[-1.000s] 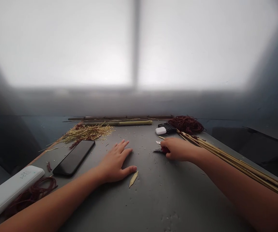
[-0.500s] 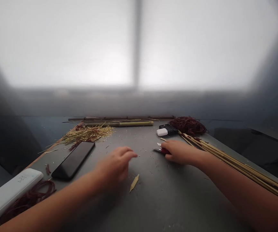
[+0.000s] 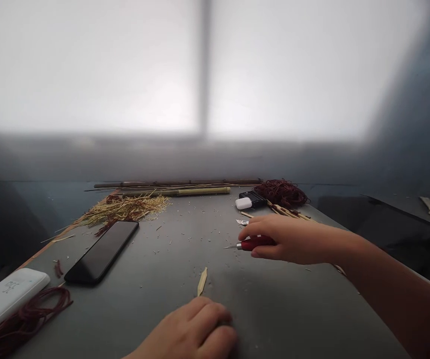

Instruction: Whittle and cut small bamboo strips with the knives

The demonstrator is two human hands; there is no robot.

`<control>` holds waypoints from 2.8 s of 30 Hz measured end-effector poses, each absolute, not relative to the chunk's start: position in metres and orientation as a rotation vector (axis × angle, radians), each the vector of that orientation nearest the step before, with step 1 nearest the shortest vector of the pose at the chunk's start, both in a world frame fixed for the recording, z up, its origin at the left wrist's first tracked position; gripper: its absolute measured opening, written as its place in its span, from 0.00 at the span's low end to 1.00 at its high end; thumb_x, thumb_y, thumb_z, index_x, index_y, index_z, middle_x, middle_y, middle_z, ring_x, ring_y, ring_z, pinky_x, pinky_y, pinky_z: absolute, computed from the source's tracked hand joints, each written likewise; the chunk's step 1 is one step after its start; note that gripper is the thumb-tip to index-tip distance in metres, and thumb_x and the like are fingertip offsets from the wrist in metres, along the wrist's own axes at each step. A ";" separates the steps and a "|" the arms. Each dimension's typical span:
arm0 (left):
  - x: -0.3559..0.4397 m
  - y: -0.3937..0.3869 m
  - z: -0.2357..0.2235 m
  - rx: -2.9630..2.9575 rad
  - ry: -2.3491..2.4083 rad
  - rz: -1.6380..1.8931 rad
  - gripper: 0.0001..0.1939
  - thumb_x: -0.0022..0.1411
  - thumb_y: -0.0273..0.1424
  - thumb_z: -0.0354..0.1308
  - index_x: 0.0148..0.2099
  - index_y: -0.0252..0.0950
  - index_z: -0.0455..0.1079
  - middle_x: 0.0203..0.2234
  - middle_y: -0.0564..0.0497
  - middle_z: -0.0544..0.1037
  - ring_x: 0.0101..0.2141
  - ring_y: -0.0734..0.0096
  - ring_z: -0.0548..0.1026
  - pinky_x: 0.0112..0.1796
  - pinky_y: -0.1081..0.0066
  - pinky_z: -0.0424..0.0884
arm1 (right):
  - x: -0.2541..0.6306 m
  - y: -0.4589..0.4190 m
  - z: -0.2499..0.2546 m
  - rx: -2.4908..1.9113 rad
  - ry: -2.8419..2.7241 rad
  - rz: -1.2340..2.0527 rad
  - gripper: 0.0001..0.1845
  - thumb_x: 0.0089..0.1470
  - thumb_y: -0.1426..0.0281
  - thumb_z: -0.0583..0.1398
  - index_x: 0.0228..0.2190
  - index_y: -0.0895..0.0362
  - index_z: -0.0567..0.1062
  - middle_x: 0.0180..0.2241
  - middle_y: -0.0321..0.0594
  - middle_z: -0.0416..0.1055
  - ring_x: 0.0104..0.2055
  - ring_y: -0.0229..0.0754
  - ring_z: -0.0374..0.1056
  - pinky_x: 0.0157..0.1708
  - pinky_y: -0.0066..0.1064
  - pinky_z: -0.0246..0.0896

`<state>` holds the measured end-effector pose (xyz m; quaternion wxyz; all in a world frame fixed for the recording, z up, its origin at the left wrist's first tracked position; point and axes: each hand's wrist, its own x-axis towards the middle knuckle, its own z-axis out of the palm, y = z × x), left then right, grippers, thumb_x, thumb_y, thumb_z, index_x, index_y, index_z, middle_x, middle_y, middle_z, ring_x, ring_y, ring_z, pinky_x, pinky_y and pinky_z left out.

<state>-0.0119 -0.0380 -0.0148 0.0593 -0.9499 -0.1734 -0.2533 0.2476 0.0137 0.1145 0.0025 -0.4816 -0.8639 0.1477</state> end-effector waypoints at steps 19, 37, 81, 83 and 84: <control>-0.021 -0.042 -0.029 -2.386 -0.667 -0.756 0.15 0.71 0.25 0.46 0.54 0.36 0.71 0.51 0.46 0.79 0.49 0.63 0.77 0.48 0.71 0.75 | 0.210 -0.014 0.071 -1.401 -2.678 0.521 0.06 0.59 0.71 0.57 0.33 0.55 0.76 0.35 0.38 0.71 0.33 0.38 0.68 0.31 0.27 0.57; -0.017 -0.035 -0.077 -2.582 -0.809 -0.817 0.17 0.70 0.28 0.51 0.59 0.37 0.68 0.54 0.43 0.77 0.53 0.58 0.77 0.48 0.72 0.77 | 0.204 -0.007 0.047 -1.274 -2.675 0.424 0.09 0.59 0.74 0.57 0.31 0.55 0.77 0.32 0.38 0.68 0.29 0.36 0.66 0.28 0.25 0.57; -0.008 -0.038 -0.033 -2.570 -0.756 -0.653 0.21 0.65 0.23 0.44 0.55 0.21 0.68 0.47 0.30 0.78 0.50 0.48 0.76 0.50 0.60 0.74 | 0.193 -0.006 0.009 -1.057 -2.610 0.069 0.15 0.66 0.70 0.50 0.44 0.55 0.77 0.35 0.41 0.69 0.27 0.35 0.64 0.28 0.25 0.59; -0.010 -0.037 -0.033 -2.592 -0.737 -0.609 0.21 0.65 0.24 0.45 0.56 0.20 0.68 0.47 0.29 0.78 0.50 0.45 0.76 0.50 0.58 0.74 | 0.192 -0.005 0.010 -1.057 -2.623 0.032 0.15 0.65 0.72 0.50 0.43 0.55 0.77 0.34 0.40 0.69 0.26 0.35 0.62 0.28 0.25 0.58; -0.011 -0.036 -0.032 -2.604 -0.728 -0.585 0.22 0.64 0.25 0.45 0.56 0.19 0.67 0.48 0.28 0.77 0.51 0.44 0.76 0.50 0.58 0.74 | 0.191 -0.005 0.011 -1.057 -2.632 0.016 0.15 0.64 0.73 0.51 0.43 0.55 0.77 0.33 0.40 0.68 0.26 0.35 0.62 0.28 0.25 0.57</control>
